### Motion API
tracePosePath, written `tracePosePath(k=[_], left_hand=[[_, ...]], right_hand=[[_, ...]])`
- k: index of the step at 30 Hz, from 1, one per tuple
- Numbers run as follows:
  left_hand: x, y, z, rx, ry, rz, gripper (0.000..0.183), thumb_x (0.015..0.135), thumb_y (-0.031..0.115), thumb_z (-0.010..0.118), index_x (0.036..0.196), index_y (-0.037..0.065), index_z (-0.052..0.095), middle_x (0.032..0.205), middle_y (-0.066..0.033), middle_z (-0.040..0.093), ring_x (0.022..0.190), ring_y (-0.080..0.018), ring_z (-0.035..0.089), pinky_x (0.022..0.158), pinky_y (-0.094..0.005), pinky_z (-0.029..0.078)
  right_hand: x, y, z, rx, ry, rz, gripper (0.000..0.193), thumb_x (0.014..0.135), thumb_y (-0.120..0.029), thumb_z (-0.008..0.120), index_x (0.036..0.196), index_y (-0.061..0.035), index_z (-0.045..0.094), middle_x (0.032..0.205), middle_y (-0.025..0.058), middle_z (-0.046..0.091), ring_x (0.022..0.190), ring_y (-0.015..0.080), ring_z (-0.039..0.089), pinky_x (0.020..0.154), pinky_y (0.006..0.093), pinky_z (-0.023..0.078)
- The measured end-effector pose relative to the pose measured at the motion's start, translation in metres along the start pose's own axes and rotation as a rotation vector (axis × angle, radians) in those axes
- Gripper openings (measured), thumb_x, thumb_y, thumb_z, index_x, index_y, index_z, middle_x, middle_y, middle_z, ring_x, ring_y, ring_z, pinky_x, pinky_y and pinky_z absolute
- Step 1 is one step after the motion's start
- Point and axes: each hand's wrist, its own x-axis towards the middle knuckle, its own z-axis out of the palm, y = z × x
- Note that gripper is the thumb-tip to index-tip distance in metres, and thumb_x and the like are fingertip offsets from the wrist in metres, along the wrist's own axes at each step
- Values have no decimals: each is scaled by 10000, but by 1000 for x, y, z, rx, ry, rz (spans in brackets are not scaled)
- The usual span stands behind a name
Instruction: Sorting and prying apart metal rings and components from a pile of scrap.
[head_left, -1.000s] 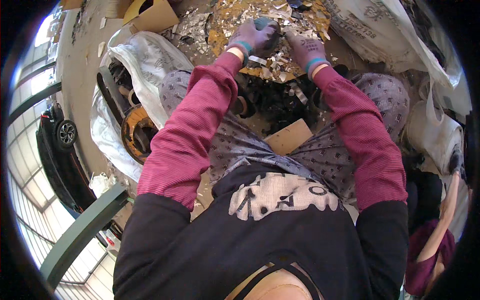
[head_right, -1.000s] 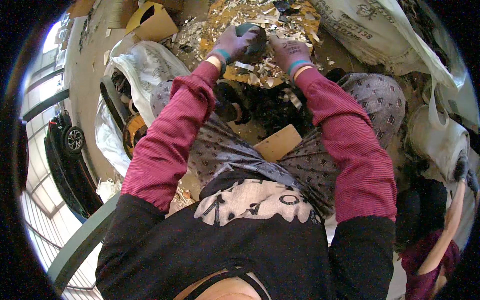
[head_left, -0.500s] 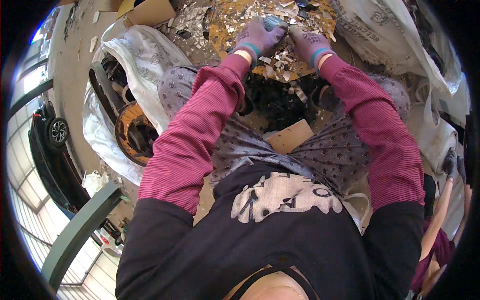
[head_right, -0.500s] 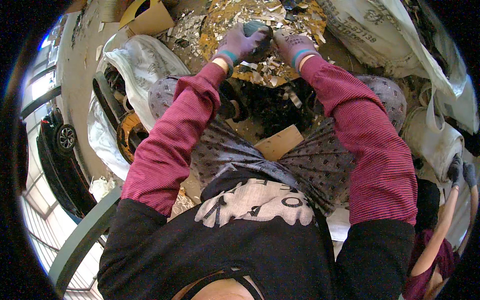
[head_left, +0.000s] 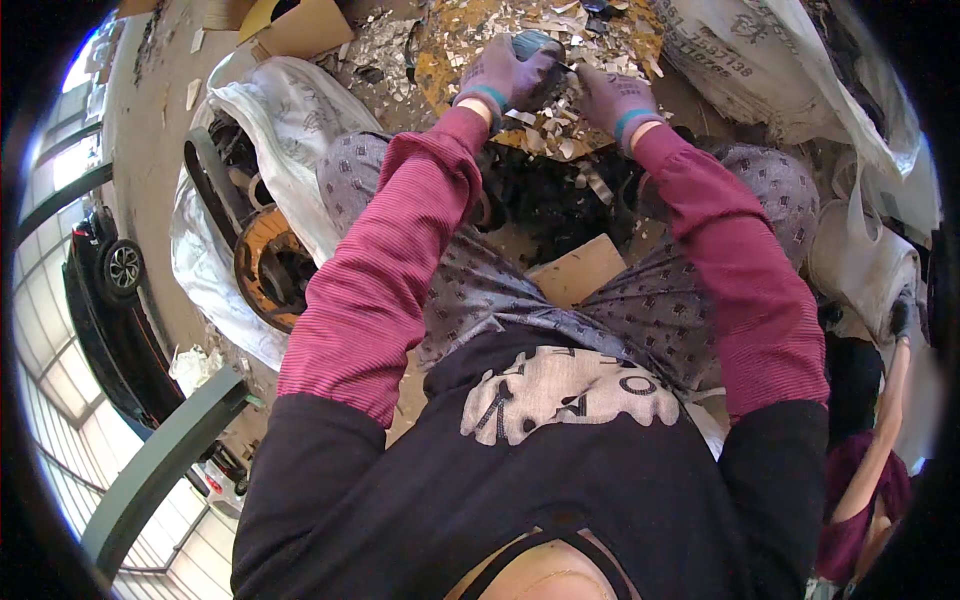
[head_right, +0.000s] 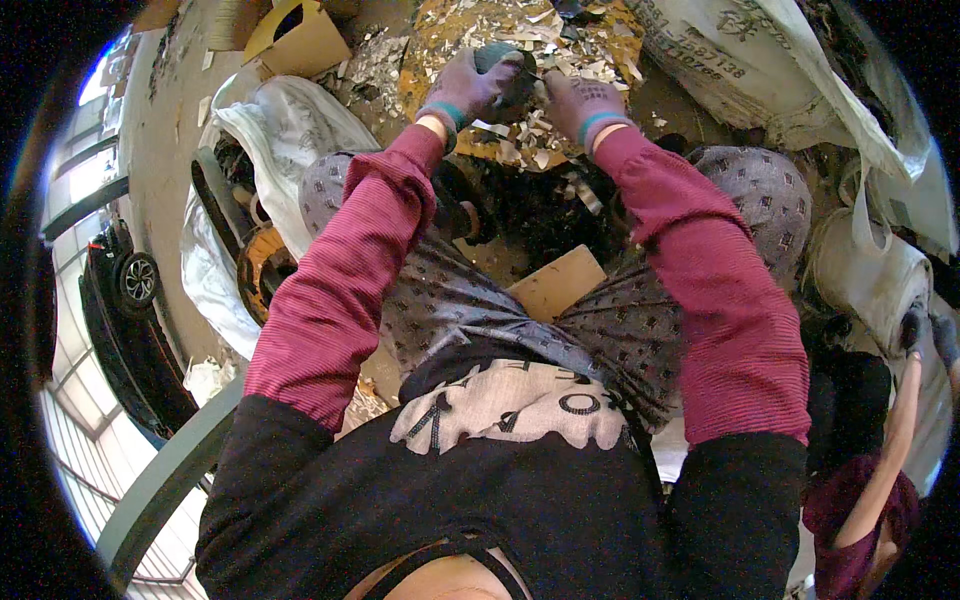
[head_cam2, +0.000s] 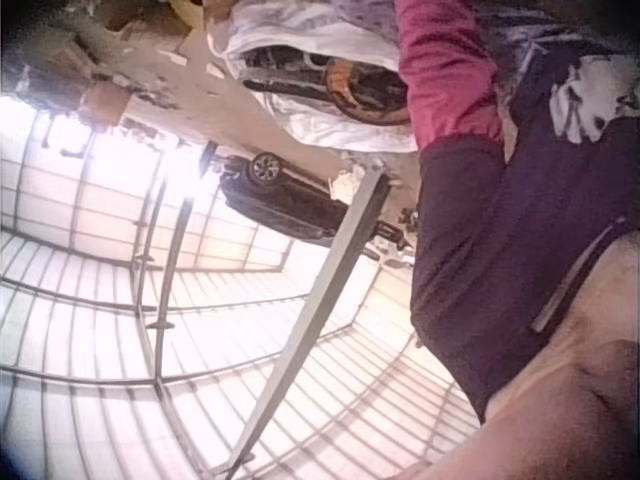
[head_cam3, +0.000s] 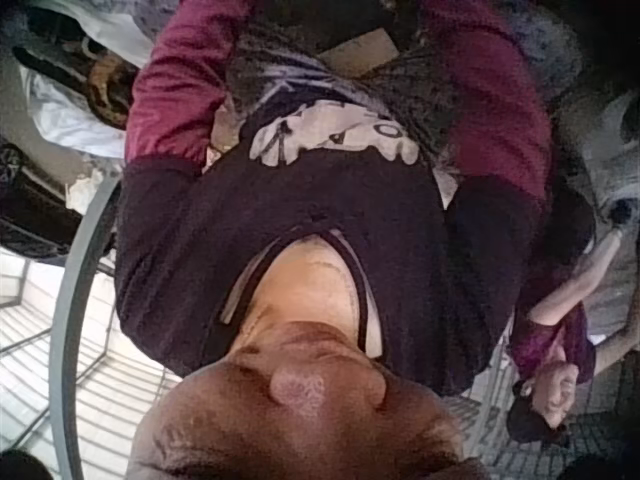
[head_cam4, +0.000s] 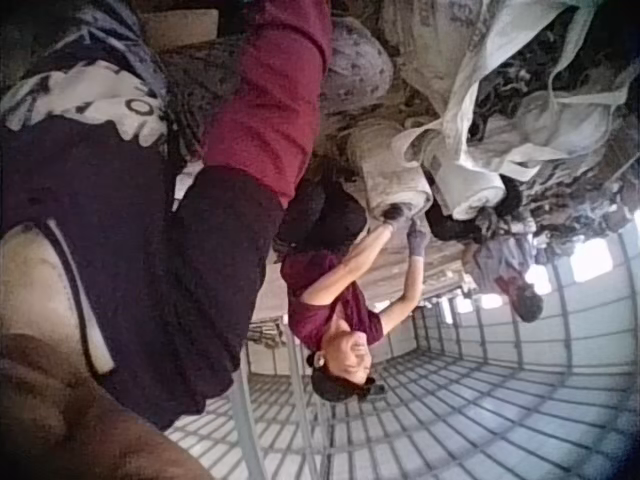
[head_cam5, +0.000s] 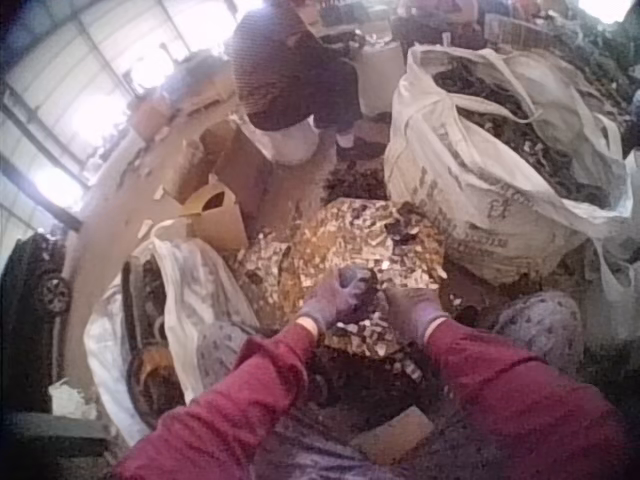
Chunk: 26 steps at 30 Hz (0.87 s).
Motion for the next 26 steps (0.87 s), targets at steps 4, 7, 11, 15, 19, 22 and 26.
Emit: tracePosePath(k=[4,7,11,15,19,22,26], left_hand=[[4,-3,2,43,12,-4,699,689,516,665,1060,-57,514,977,-223,605,896,-327,604,799,-371,471],[4,-8,2,-75,-11,-27,692,690,511,659,1058,-57,514,974,-222,604,903,-326,599,803,-376,466],[7,-13,2,-39,-8,-32,726,709,576,579,1134,-7,499,1130,-220,550,1049,-354,539,903,-395,414],[7,-12,2,-9,-20,-71,742,709,592,566,1142,-7,495,1128,-212,554,1052,-349,540,913,-395,409],[8,-8,2,23,-42,-114,760,708,612,549,1142,-9,495,1128,-214,554,1057,-341,540,913,-395,409],[4,-6,-1,20,-41,-121,751,711,611,544,1154,7,495,1138,-207,552,1072,-343,531,923,-394,401],[-1,6,-8,44,-119,-158,770,717,609,541,1227,40,446,1216,-197,508,1112,-331,509,956,-398,377]], right_hand=[[-6,16,4,-87,135,-62,243,809,-253,533,1007,-114,504,909,148,636,833,329,617,701,438,475],[-5,12,1,-92,94,-102,218,822,-243,511,994,-110,499,889,152,635,828,337,615,693,441,474],[-4,6,2,-118,40,-54,254,804,-221,535,1028,-105,502,900,151,631,851,333,609,705,434,470],[-2,-7,-5,-129,-7,37,302,779,-228,573,1041,-96,499,908,146,629,863,320,605,719,427,466],[-3,-1,-2,-120,15,-37,304,785,-236,566,1047,-100,496,909,147,628,864,322,605,719,431,464],[-3,-3,-7,-123,28,-35,305,783,-237,570,1043,-97,492,905,148,629,867,325,604,719,433,462],[-1,-11,-18,-133,-94,74,393,765,-239,600,1111,-95,481,937,139,629,886,338,599,741,438,461]])
